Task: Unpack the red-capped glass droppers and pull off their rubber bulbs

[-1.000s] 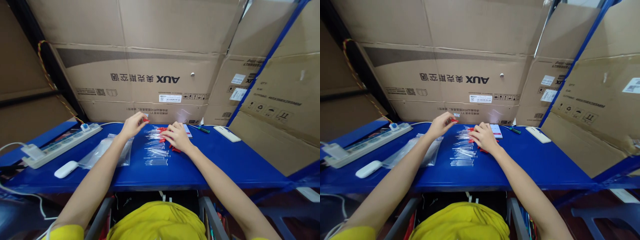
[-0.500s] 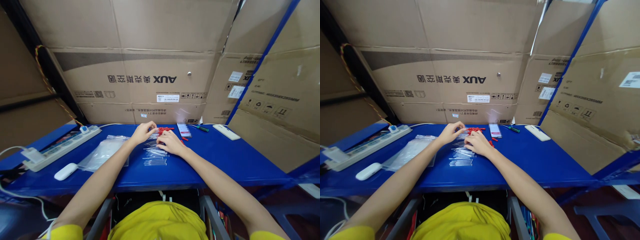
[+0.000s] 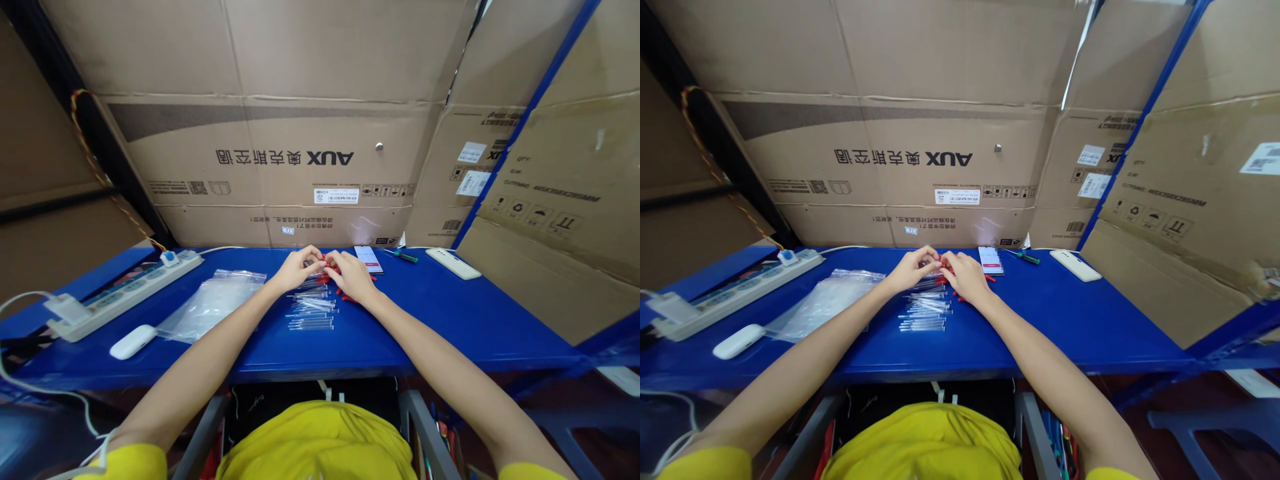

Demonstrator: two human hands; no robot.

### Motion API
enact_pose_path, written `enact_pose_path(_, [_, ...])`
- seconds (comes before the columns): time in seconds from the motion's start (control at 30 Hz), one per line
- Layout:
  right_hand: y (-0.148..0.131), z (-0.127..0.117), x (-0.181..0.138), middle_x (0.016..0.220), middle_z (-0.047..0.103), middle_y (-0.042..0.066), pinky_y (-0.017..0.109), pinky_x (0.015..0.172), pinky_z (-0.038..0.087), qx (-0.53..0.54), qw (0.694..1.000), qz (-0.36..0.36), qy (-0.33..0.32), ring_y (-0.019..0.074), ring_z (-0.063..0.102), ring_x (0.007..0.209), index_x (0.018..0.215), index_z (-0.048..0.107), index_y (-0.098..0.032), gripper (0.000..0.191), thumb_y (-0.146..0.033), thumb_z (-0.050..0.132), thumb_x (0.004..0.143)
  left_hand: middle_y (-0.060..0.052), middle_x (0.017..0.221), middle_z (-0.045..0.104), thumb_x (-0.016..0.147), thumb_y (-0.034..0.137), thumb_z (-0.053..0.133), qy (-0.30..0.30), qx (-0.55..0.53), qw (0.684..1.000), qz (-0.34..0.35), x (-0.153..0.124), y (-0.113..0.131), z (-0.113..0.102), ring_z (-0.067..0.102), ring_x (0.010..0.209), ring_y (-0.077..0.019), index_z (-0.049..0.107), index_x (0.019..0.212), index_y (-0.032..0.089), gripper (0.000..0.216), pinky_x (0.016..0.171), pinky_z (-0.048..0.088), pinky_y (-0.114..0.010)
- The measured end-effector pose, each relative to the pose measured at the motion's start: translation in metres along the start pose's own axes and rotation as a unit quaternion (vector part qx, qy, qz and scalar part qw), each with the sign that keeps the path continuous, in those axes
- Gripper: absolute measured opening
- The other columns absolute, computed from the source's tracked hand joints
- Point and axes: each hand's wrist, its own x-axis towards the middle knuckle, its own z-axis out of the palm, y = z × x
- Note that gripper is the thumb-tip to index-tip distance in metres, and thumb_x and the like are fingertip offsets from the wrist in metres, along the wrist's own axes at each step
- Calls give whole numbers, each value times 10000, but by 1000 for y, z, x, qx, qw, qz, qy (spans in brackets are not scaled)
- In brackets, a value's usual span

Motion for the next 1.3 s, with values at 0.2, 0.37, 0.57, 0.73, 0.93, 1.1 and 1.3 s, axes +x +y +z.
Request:
enact_pose_path(0.2, [25, -15, 2, 972, 742, 72, 346, 823, 408, -12, 1000, -12, -21, 237, 584, 928, 985, 704, -217, 192, -383, 623, 1038, -46, 1075, 759, 1048, 451, 510, -41, 198, 977, 61, -4, -2, -5, 699, 966, -212, 678, 1097, 240, 274, 829, 508, -317])
enact_pose_path(0.37, [52, -29, -5, 996, 753, 83, 353, 838, 428, -54, 995, 61, -59, 255, 610, 988, 923, 741, -222, 221, -421, 682, 1000, -53, 1147, 717, 1023, 307, 542, -63, 297, 948, 90, -4, -8, 0, 672, 1071, -225, 689, 1117, 256, 182, 872, 509, -317])
enact_pose_path(0.57, [59, -25, -9, 1006, 767, 86, 345, 827, 443, -71, 987, 69, -127, 274, 630, 1041, 901, 775, -230, 192, -401, 721, 972, -63, 1080, 712, 1003, 344, 601, -71, 366, 923, 94, -2, -11, 6, 681, 998, -233, 722, 1097, 245, 182, 792, 500, -312])
enact_pose_path(0.73, [58, -17, -9, 1019, 780, 102, 341, 818, 453, -78, 986, 52, -135, 264, 663, 992, 948, 797, -226, 273, -348, 577, 1053, -54, 1035, 716, 975, 302, 642, -67, 361, 927, 84, -2, -10, 8, 679, 1003, -240, 718, 1069, 239, 137, 782, 501, -312])
enact_pose_path(0.93, [60, -14, -6, 986, 789, 76, 329, 839, 444, -40, 990, 39, -131, 243, 666, 970, 923, 784, -228, 304, -322, 534, 1066, -47, 1145, 704, 977, 290, 625, -71, 332, 937, 84, -3, -6, 8, 686, 1016, -226, 704, 1068, 253, 125, 772, 509, -299])
enact_pose_path(1.1, [55, -14, -3, 963, 785, 66, 322, 826, 418, 13, 993, 22, -113, 220, 646, 928, 914, 774, -205, 303, -317, 536, 1064, -49, 1112, 719, 954, 252, 613, -72, 328, 938, 88, -4, -6, 10, 689, 993, -227, 672, 1030, 246, 97, 762, 511, -300])
enact_pose_path(1.3, [49, -14, -4, 957, 769, 59, 320, 822, 421, 66, 995, 49, -60, 213, 642, 895, 1097, 730, -205, 223, -323, 545, 1059, -56, 1078, 704, 937, 168, 570, -74, 286, 950, 106, -4, 0, 7, 681, 983, -221, 607, 1303, 248, 376, 806, 515, -313])
